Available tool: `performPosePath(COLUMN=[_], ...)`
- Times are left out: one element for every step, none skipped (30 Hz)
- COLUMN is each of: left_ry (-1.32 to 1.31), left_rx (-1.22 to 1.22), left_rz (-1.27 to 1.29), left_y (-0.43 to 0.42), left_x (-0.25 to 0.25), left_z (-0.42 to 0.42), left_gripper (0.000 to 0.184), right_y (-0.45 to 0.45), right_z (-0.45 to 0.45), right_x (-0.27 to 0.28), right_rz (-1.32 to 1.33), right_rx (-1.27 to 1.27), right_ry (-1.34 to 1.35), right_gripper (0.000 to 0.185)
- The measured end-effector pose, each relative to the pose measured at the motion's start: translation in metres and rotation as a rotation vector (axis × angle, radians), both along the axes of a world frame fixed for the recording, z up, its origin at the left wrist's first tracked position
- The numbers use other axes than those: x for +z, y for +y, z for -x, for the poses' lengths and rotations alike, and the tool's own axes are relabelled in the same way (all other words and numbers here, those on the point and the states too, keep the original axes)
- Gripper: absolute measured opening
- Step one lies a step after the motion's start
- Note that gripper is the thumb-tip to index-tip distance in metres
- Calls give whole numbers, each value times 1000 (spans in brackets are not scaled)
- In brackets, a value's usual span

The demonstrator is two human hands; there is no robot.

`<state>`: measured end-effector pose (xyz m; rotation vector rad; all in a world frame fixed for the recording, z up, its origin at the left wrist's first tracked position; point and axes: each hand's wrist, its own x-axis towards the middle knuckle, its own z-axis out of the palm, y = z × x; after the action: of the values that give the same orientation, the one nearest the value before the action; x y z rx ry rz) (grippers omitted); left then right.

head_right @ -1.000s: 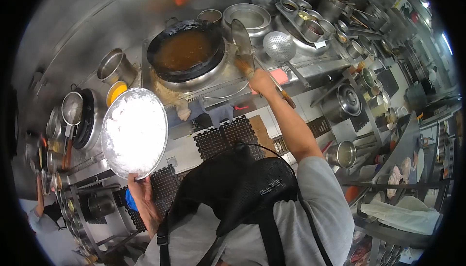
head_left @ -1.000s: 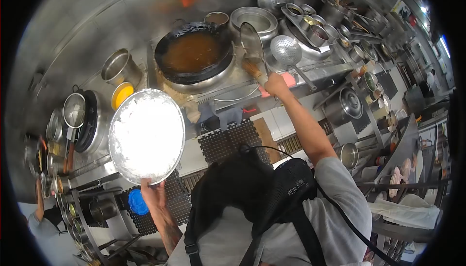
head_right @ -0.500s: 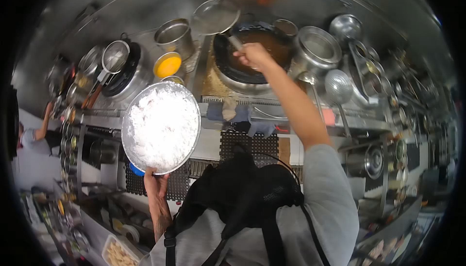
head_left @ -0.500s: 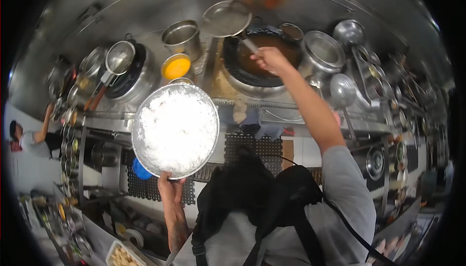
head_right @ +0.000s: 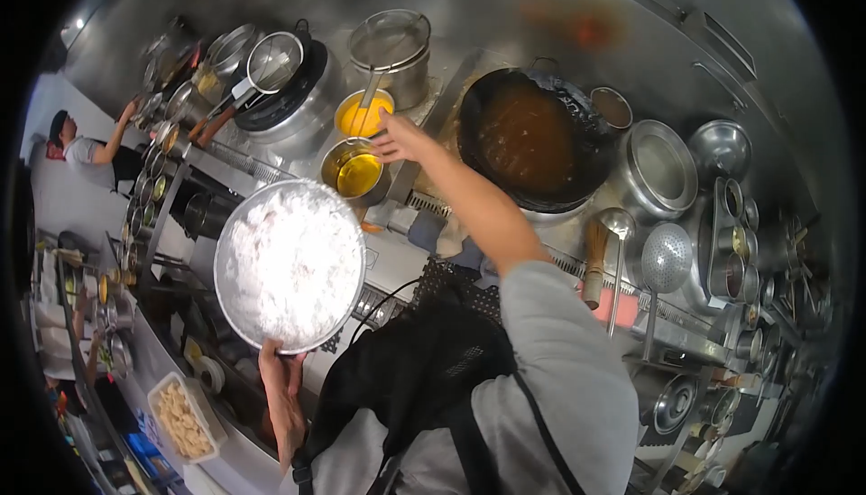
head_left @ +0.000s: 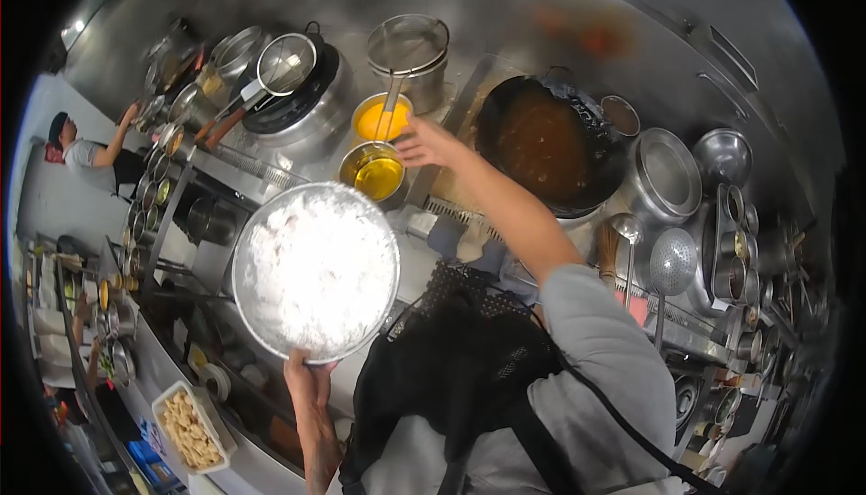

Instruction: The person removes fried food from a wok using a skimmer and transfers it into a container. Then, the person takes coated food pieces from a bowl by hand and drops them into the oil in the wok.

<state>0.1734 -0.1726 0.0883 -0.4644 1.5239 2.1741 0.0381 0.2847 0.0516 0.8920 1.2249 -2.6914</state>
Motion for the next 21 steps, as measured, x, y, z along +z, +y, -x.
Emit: performPosePath(left_ry=[4, -2, -30, -18, -5, -27, -55, -34, -52, -67, -78, -59, -38, -46, -48, -47, -66, -60, -70, -80, -67], left_rx=[-11, -17, -105, -128, -107, -171, -228, -253, -313, -382, -425, -481, -531, -567, -581, -591, -634, -659, -694, -726, -741], left_rz=[28, 18, 72, 73, -18, -32, -34, -29, -62, -99, -120, -144, -171, -189, -165, -138, -147, -154, -188, -221, -228], left_y=[5, 11, 7, 13, 20, 22, 24, 34, 37, 42, 51, 59, 68, 76, 84, 91, 95, 99, 101, 104, 107], left_x=[2, -1, -6, -5, -14, -18, -21, -17, -24, -30, -34, -35, -37, -37, -35, -34, -38, -43, -45, -47, -40], left_z=[2, 3, 8, 9, 10, 13, 16, 17, 22, 28, 31, 33, 34, 33, 33, 33, 33, 32, 29, 25, 19], left_gripper=[52, 52, 52, 51, 52, 50, 49, 49, 51, 54, 54, 55, 55, 55, 56, 56, 57, 57, 57, 58, 56], right_y=[-5, -7, -7, -10, -17, -24, -41, -54, -66, -76, -84, -90, -93, -92, -88, -83, -78, -72, -65, -59, -57], right_z=[-15, -28, -43, -59, -77, -92, -112, -127, -140, -151, -159, -161, -160, -164, -171, -176, -181, -185, -190, -195, -201], right_x=[0, 2, 10, 21, 30, 44, 68, 71, 73, 75, 77, 73, 65, 58, 55, 53, 50, 50, 49, 46, 44], right_rz=[-301, -598, -725, -844, -996, -1152, -1199, -1202, -1332, -1464, -1637, -1657, -1851, -2041, -2058, -2190, -2307, -2314, -2055, -1788, -1787], right_rx=[80, 161, 197, 236, 225, 208, 225, 225, 311, 394, 458, 439, 453, 475, 463, 530, 597, 579, 604, 614, 597], right_ry=[-24, -43, -16, 9, 74, 137, 117, 86, 187, 283, 346, 297, 302, 307, 267, 105, -64, -93, -253, -387, -396], right_gripper=[42, 43, 43, 43, 39, 35, 33, 33, 33, 33, 36, 36, 36, 37, 37, 40, 43, 43, 51, 59, 59])
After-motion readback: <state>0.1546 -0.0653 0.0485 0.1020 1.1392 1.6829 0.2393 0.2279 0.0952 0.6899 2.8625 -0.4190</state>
